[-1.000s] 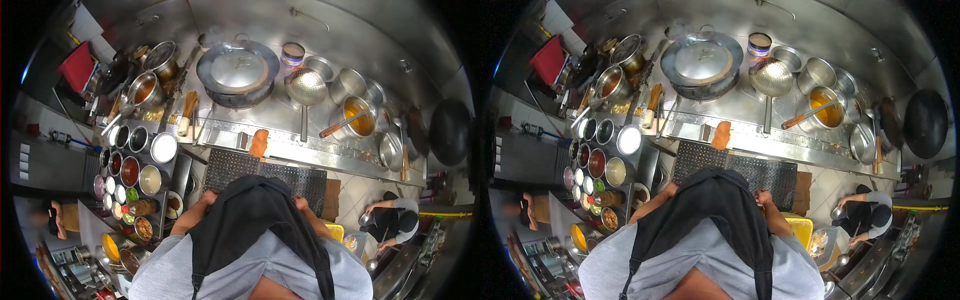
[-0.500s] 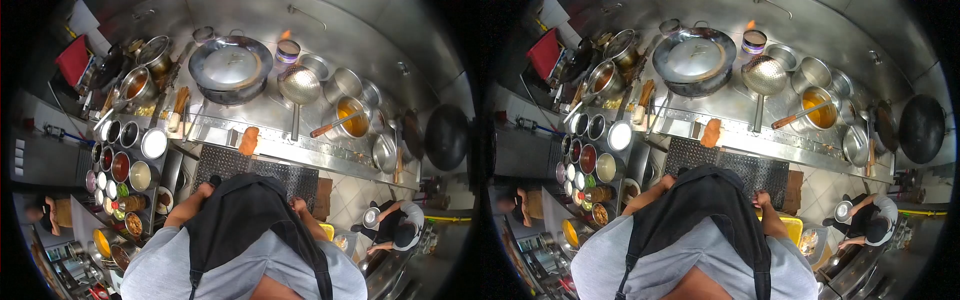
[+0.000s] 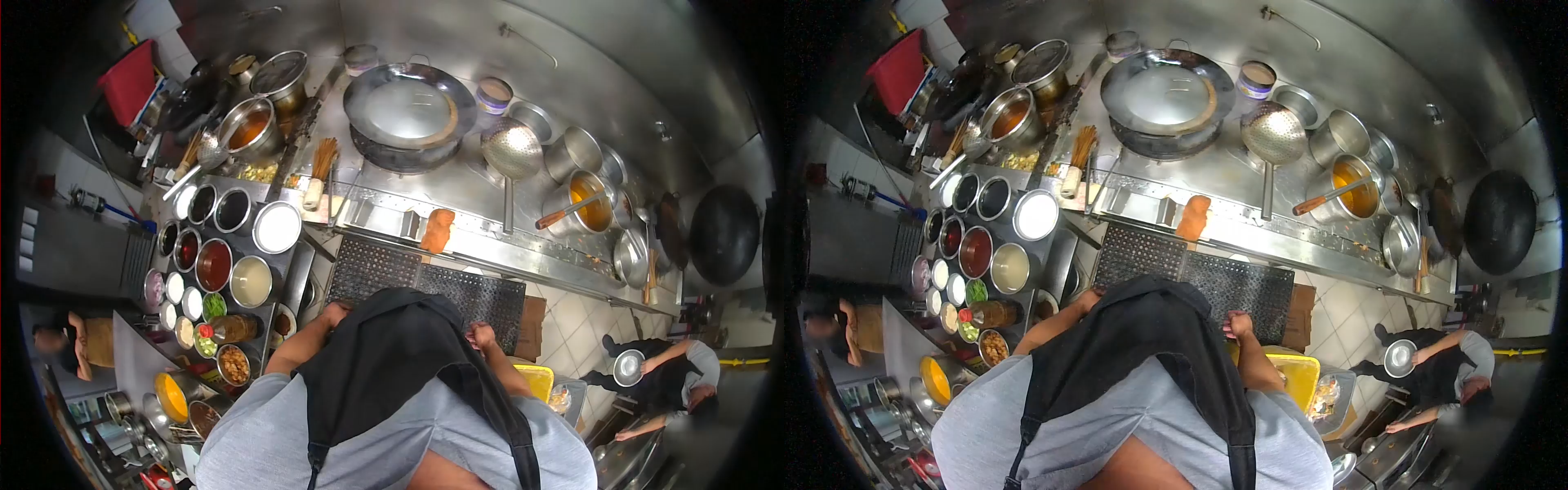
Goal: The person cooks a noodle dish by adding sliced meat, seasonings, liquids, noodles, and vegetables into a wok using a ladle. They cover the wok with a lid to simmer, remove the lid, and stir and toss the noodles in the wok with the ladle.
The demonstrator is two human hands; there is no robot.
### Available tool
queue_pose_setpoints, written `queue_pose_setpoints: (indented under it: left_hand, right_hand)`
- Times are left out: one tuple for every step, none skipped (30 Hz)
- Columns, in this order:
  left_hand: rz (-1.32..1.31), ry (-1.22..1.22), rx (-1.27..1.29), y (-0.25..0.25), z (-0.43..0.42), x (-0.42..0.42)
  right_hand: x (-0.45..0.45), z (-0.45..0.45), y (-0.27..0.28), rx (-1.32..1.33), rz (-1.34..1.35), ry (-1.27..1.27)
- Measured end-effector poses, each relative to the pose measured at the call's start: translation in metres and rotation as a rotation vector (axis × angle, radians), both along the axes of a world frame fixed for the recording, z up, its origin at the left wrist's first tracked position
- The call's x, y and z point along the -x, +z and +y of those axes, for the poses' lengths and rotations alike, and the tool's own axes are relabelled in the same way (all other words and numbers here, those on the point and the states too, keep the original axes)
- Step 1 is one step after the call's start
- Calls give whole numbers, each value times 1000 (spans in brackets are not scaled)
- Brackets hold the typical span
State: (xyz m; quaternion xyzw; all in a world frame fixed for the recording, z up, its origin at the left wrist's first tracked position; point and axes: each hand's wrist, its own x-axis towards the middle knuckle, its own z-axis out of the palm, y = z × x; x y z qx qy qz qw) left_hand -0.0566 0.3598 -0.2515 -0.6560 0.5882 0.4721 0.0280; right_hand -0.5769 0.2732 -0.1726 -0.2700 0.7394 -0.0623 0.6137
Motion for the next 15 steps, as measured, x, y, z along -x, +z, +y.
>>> queue_pose_setpoints:
  left_hand:
    - [-42,-156,88,-2,8,-13]
    - [-84,-312,175,5,15,-25]
    - [-125,-470,263,-4,25,-39]
    - [-110,-416,177,-14,36,-52]
    - [-91,-362,92,-44,49,-66]
    - [-77,-305,11,-44,56,-73]
    - [-116,-283,-33,-45,64,-79]
    - [-155,-261,-76,-15,65,-77]
    - [-195,-240,-119,13,67,-76]
    - [-168,-280,-78,14,73,-82]
    - [-143,-320,-36,4,81,-90]
    - [-114,-358,6,-9,91,-97]
    - [-109,-288,-16,-22,97,-100]
    - [-108,-218,-36,-34,101,-103]
    - [-108,-147,-54,-38,102,-106]
  right_hand:
    - [-11,5,-1,-3,-3,16]
    - [-21,11,-5,-4,2,59]
    - [-31,17,-10,-5,8,101]
    - [-40,24,-14,-4,14,142]
    - [-50,32,-12,18,-2,129]
    - [-62,41,-9,41,-18,118]
    - [-75,49,-6,64,-34,105]
    - [-90,56,11,62,17,97]
    - [-97,65,5,197,43,123]
    - [-98,81,-8,327,73,148]
    - [-96,92,-18,456,104,173]
    - [-96,98,-12,416,90,208]
    - [-96,103,-5,377,76,243]
    - [-105,109,17,296,125,216]
    - [-107,112,23,250,148,230]
